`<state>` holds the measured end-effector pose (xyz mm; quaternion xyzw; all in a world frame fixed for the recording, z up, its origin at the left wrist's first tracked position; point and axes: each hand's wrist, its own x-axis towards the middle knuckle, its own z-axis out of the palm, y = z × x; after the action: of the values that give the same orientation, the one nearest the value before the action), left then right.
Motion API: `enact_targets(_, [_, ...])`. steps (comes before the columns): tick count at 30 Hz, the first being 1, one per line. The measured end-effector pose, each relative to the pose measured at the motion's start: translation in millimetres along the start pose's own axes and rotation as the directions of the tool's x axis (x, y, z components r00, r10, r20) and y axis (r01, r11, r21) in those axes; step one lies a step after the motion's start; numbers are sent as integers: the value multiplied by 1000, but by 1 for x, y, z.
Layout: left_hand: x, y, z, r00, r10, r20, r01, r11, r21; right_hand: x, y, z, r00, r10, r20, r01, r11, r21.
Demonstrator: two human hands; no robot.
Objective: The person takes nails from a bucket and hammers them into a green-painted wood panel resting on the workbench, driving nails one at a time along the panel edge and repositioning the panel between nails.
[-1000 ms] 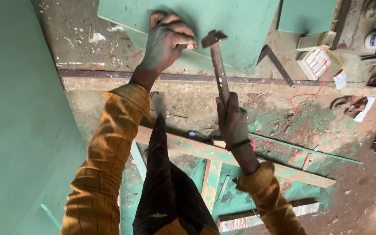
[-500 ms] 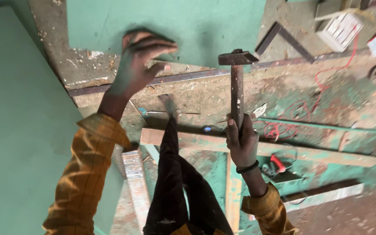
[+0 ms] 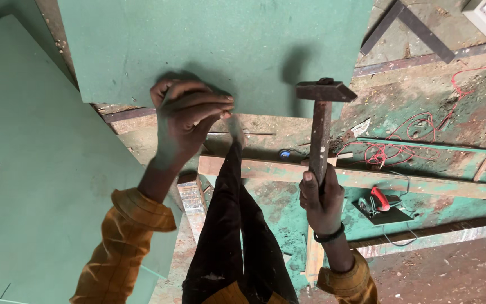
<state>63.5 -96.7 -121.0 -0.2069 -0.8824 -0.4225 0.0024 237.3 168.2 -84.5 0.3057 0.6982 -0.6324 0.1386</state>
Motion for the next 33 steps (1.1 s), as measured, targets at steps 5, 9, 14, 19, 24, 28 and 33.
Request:
enact_targets(5, [0,3,3,992,-1,-127,-3,1000,-31,-2,-22,2,966,-231,120,259,809,-527])
enact_targets(9, [-4,-1,3,975,45,-218,-55,998,-43,-19,-41,3,927,-324,190,367,677,-638])
enact_targets(14, [-14,-9,4,955,61,-289,-74,997,-34,-36,-49,24,844,-497,199,504,609,-613])
enact_targets(19, [-23,-18,7,938,83,-337,-96,995,-22,-26,-53,50,855,-433,284,490,499,-715])
enact_targets(24, [-28,-24,10,942,72,-327,-100,992,-72,-50,-65,38,724,-673,151,611,525,-593])
enact_targets(28, [-30,-25,11,931,102,-350,-114,993,-16,-48,-57,42,733,-667,134,616,569,-545])
enact_targets(33, [-29,-25,11,932,83,-352,-107,993,-50,-35,-53,45,851,-470,233,416,335,-845])
